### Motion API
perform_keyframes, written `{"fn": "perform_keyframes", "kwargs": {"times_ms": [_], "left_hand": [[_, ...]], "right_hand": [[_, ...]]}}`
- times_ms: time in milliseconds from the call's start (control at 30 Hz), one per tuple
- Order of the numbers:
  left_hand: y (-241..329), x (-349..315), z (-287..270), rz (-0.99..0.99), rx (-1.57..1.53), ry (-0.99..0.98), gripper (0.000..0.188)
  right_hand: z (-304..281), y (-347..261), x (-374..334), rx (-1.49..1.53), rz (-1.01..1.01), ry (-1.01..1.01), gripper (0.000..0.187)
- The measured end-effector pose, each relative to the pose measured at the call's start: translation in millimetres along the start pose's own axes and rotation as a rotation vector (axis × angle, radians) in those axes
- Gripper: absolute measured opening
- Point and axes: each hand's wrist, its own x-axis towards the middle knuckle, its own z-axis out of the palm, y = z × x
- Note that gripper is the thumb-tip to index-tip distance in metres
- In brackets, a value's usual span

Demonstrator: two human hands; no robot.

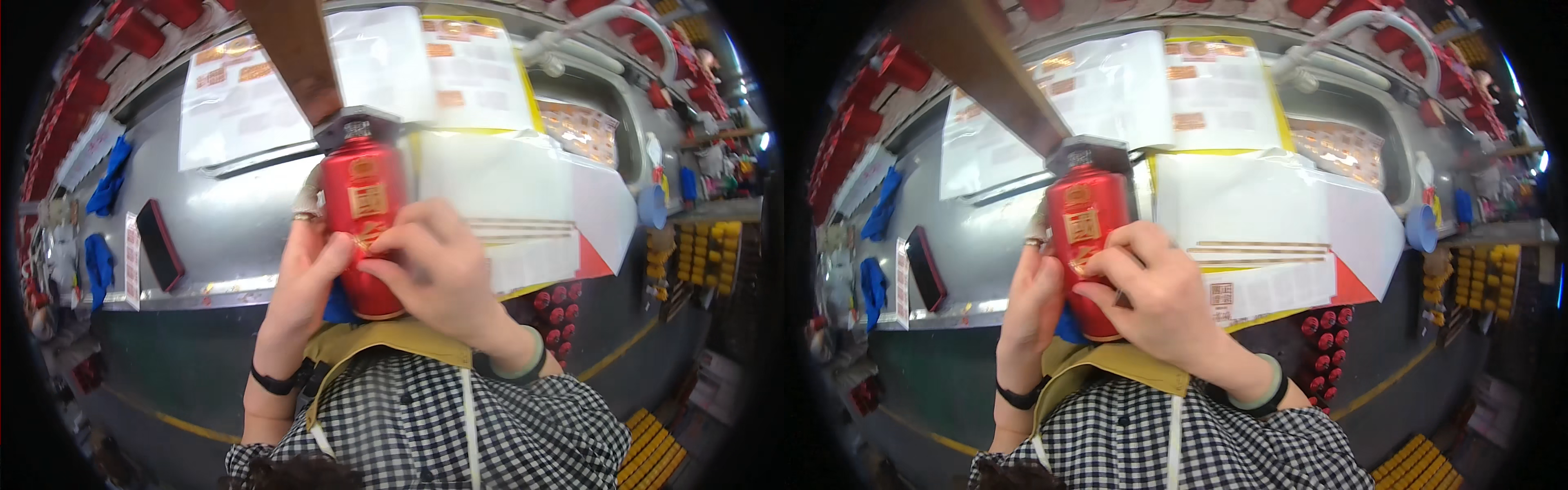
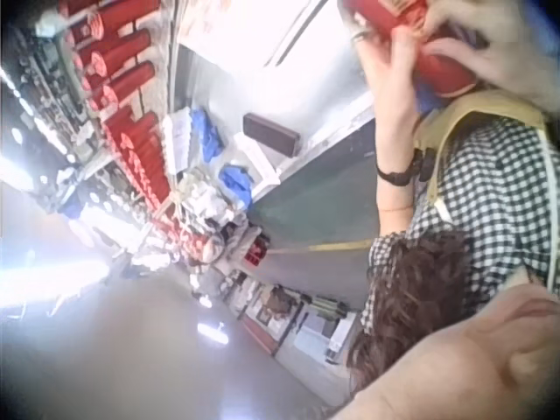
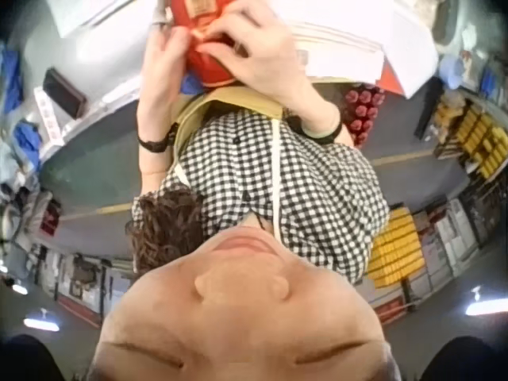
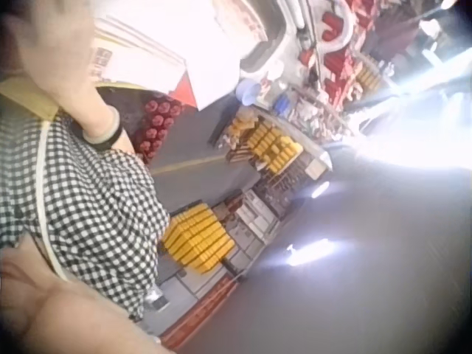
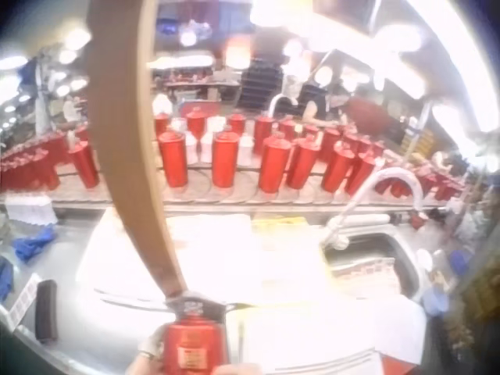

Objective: Applying decorative and informational gold labels to red industrial containers or bottles on an assembly line.

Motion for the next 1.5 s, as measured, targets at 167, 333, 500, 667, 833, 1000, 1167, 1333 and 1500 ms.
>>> {"fn": "perform_keyframes", "kwargs": {"times_ms": [167, 333, 500, 667, 833, 1000, 1167, 1333, 1500], "left_hand": [[-2, 0, -4, -0.045, -0.069, 0.039, 0.068], [0, 1, -1, -0.018, -0.01, 0.082, 0.068], [1, 0, -3, -0.012, 0.012, 0.055, 0.062], [-4, -4, -6, -0.018, 0.002, 0.1, 0.062], [1, -2, 7, -0.017, 0.032, 0.142, 0.062], [4, -1, 15, -0.011, 0.061, 0.156, 0.063], [4, 1, 12, -0.007, 0.168, 0.131, 0.075], [4, 6, 7, 0.014, 0.145, 0.062, 0.076], [4, 2, 2, 0.014, 0.092, 0.032, 0.064]], "right_hand": [[-3, -4, 2, 0.193, 0.114, -0.031, 0.018], [-35, 22, 13, 0.762, 0.493, -0.094, 0.013], [-137, 115, 44, 0.548, 0.745, 0.279, 0.024], [-249, 228, 68, -0.474, 0.423, 0.606, 0.02], [-235, 285, 67, -0.958, 0.495, 0.088, 0.02], [-214, 337, 69, -0.986, 0.633, -0.218, 0.025], [-228, 296, 85, -0.785, 0.547, -0.02, 0.028], [-191, 164, 104, -0.468, 0.32, 0.14, 0.024], [-95, 27, 102, -0.307, -0.341, 0.213, 0.01]]}}
